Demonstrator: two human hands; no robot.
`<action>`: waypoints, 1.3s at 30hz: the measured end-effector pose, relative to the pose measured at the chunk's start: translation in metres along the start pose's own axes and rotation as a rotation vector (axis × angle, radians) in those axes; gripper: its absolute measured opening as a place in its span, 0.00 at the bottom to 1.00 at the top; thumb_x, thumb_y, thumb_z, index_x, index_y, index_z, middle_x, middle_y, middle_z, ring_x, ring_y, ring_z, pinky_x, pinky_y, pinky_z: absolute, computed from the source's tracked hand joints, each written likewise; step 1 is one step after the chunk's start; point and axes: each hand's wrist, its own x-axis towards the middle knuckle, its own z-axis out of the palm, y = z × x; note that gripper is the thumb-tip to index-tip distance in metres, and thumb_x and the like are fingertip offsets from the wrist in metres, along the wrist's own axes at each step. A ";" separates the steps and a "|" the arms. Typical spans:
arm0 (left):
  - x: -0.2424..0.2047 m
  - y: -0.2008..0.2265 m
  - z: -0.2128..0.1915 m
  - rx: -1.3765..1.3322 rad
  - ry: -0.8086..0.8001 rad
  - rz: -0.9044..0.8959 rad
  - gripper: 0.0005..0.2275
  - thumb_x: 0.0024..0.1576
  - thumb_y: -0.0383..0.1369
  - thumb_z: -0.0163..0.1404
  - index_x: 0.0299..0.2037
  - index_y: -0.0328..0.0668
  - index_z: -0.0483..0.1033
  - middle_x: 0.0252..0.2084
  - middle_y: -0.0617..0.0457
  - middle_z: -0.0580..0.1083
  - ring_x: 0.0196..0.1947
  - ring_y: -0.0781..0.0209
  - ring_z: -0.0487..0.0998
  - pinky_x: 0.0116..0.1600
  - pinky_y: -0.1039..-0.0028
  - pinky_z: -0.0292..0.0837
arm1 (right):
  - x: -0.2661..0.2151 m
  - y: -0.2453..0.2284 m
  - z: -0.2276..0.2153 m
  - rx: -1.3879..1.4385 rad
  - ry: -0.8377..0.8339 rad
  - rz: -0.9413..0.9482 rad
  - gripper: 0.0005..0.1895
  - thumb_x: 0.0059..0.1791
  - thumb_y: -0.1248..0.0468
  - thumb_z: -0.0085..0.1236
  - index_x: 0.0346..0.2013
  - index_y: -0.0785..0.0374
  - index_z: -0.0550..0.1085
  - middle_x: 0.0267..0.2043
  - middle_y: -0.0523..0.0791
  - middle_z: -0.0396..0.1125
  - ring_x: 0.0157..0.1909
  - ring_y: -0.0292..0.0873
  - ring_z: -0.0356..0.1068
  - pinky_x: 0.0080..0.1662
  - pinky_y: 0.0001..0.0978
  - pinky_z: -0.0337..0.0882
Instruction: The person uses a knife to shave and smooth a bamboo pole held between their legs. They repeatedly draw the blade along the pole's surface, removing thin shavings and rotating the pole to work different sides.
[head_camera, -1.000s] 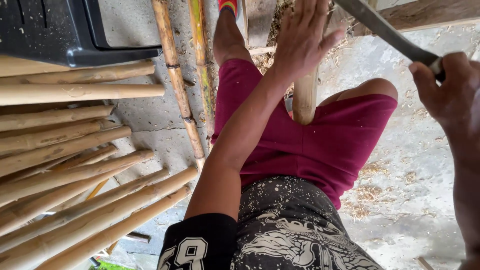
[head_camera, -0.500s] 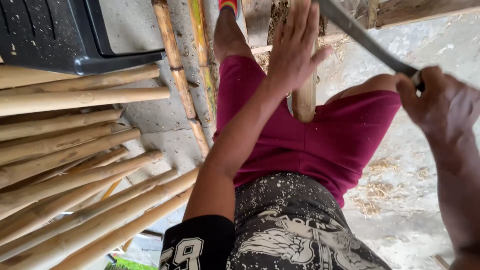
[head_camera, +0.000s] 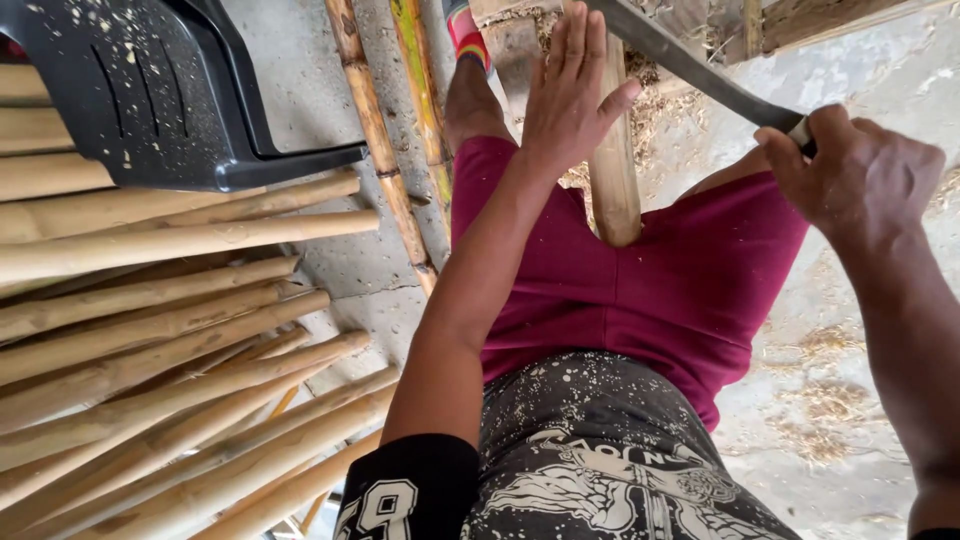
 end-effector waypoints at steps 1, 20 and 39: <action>0.000 -0.002 0.004 -0.013 0.015 0.010 0.43 0.65 0.66 0.24 0.76 0.35 0.39 0.78 0.32 0.46 0.77 0.33 0.50 0.72 0.37 0.50 | 0.001 0.001 0.006 0.119 -0.053 0.050 0.23 0.60 0.45 0.58 0.29 0.58 0.74 0.13 0.37 0.57 0.13 0.30 0.44 0.19 0.29 0.44; 0.065 -0.037 0.007 0.121 -0.532 -0.183 0.33 0.68 0.63 0.18 0.76 0.55 0.52 0.76 0.53 0.57 0.77 0.52 0.56 0.78 0.56 0.53 | 0.023 -0.012 0.035 -0.089 0.232 0.019 0.25 0.60 0.40 0.58 0.27 0.50 0.73 0.13 0.31 0.58 0.15 0.25 0.45 0.22 0.22 0.45; 0.016 -0.006 -0.019 -0.014 -0.213 -0.058 0.44 0.64 0.66 0.29 0.77 0.33 0.42 0.78 0.32 0.44 0.77 0.34 0.46 0.74 0.42 0.50 | 0.003 -0.004 -0.019 -0.099 0.061 -0.029 0.25 0.58 0.40 0.57 0.26 0.53 0.74 0.11 0.33 0.58 0.12 0.24 0.45 0.19 0.20 0.43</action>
